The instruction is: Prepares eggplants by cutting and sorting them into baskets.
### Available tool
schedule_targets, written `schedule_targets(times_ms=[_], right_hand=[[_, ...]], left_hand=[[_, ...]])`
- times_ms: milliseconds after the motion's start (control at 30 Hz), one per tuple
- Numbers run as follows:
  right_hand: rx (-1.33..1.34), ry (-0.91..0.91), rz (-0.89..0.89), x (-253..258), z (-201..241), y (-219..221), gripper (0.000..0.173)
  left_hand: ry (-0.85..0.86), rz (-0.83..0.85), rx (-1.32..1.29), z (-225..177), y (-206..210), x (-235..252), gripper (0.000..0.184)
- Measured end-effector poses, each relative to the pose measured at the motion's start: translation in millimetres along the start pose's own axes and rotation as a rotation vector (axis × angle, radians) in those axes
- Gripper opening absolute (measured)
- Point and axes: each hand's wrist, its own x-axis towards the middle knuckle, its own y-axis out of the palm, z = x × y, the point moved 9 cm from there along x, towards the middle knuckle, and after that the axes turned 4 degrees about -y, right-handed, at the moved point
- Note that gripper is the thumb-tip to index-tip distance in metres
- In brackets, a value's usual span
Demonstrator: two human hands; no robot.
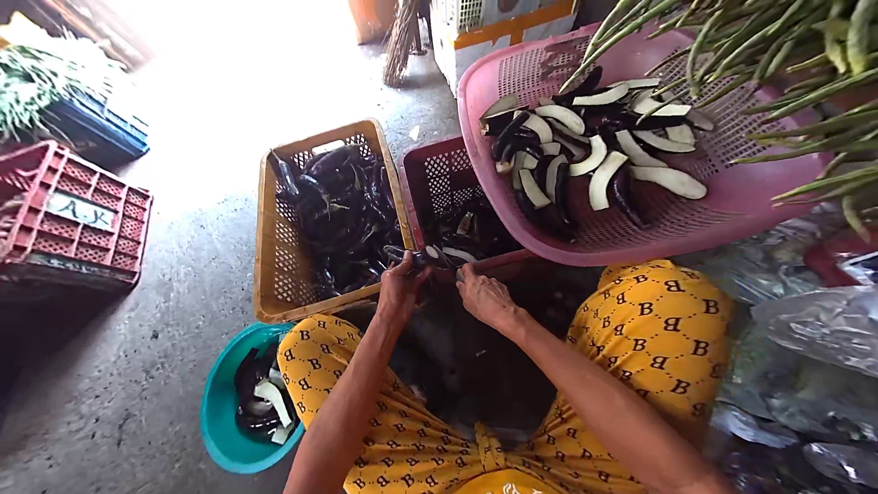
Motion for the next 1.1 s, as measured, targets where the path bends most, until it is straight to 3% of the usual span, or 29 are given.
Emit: schedule_targets(times_ms=[167,300,400,500,833,967,1067,1100], right_hand=[[0.077,-0.020,-0.089,-4.1,9.4,-19.4,0.047],[0.126,-0.027,-0.179,-14.7,7.7,-26.8,0.047],[0.215,-0.101,-0.390,-26.9,9.6,-32.3,0.043],[0.277,-0.217,-0.528,-36.5,18.5,-29.1,0.040],[0.229,-0.259,-0.611,-43.3,30.6,-17.7,0.040],[0.212,-0.256,-0.641,-41.0,28.4,-19.4,0.039],[0.184,-0.187,-0.611,-37.5,21.4,-27.9,0.040],[0.168,-0.142,-0.566,-36.2,16.9,-31.4,0.042]], left_hand=[[-0.033,0.162,-0.194,-3.6,8.4,-0.2,0.028],[0.010,0.251,-0.091,-2.4,16.5,-0.6,0.032],[0.068,0.309,0.004,-4.6,25.2,2.5,0.039],[0.096,0.308,-0.013,-8.2,28.1,10.2,0.042],[0.081,0.297,-0.186,-6.7,49.1,25.3,0.054],[0.140,0.235,0.003,-7.5,51.5,26.5,0.045],[0.135,0.276,0.362,-4.7,52.5,20.1,0.035],[0.103,0.307,0.479,-2.2,52.3,14.4,0.041]])
